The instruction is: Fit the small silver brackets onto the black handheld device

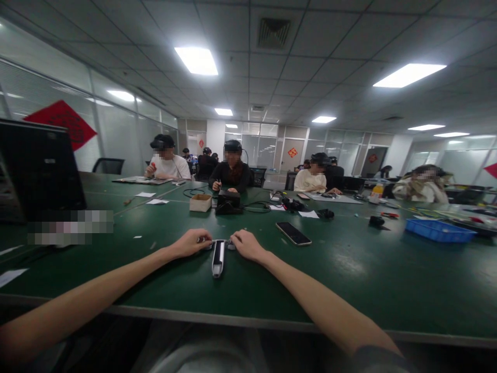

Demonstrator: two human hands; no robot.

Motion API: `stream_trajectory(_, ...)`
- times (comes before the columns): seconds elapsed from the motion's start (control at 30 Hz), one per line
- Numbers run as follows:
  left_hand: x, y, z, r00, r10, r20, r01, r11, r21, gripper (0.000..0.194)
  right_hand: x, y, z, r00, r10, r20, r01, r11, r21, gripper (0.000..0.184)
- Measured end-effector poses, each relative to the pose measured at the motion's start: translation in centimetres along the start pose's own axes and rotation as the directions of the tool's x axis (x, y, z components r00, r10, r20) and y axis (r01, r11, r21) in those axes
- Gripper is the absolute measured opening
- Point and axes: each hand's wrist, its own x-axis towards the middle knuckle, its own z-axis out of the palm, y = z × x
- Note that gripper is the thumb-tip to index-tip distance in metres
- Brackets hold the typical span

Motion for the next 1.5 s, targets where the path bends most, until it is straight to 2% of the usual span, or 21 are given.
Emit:
stream_trajectory(0.17,0.0,0.0,0.0,1.0,-0.009,0.005,0.009,1.0,-0.003,0.027,0.1,0.3,0.1,0.996,0.034,-0.081,-0.03,0.999,0.041,0.029)
stream_trajectory(0.3,0.0,-0.1,0.1,1.0,-0.003,0.005,0.003,1.0,-0.006,0.028,0.1,0.4,0.0,1.0,-0.001,-0.005,0.001,1.0,0.013,0.036)
stream_trajectory(0.4,0.1,-0.4,0.3,1.0,0.002,-0.001,-0.002,1.0,-0.001,0.027,0.1,0.3,-0.1,0.998,0.031,-0.057,-0.03,0.999,0.032,0.033)
stream_trajectory(0.5,0.2,-0.4,0.4,1.0,0.003,-0.005,-0.003,1.0,0.002,0.027,0.3,0.6,0.0,1.0,-0.013,-0.008,0.013,1.0,0.022,0.035)
stream_trajectory(0.57,0.2,-0.3,0.3,1.0,-0.005,-0.002,0.005,1.0,0.009,0.026,0.5,1.3,0.0,1.0,-0.024,-0.02,0.023,0.999,-0.03,0.037)
stream_trajectory(0.7,0.3,0.0,0.2,1.0,-0.026,0.012,0.025,0.999,0.026,0.024,1.3,3.7,-0.2,0.985,0.045,-0.169,-0.079,0.977,-0.199,0.026)
stream_trajectory(0.87,0.7,0.2,0.7,1.0,-0.029,0.006,0.028,0.998,0.059,0.02,2.1,6.4,-0.2,0.971,0.235,-0.036,-0.235,0.922,-0.308,0.036)
stream_trajectory(0.97,1.1,0.3,1.1,1.0,-0.024,-0.004,0.024,0.996,0.086,0.017,2.7,7.0,0.2,0.967,0.256,-0.008,-0.245,0.917,-0.315,0.039)
stream_trajectory(1.07,1.2,0.4,1.4,1.0,-0.025,-0.014,0.026,0.995,0.098,0.016,3.3,7.3,0.6,0.968,0.252,-0.019,-0.244,0.912,-0.329,0.036)
stream_trajectory(1.23,1.3,0.7,1.7,0.999,-0.027,-0.028,0.03,0.995,0.094,0.014,3.3,7.1,0.9,0.983,0.157,-0.094,-0.178,0.94,-0.292,0.022)
stream_trajectory(1.5,1.0,1.6,1.6,0.996,-0.084,-0.034,0.088,0.99,0.115,0.014,1.7,5.0,0.2,0.976,0.189,-0.11,-0.208,0.956,-0.207,0.017)
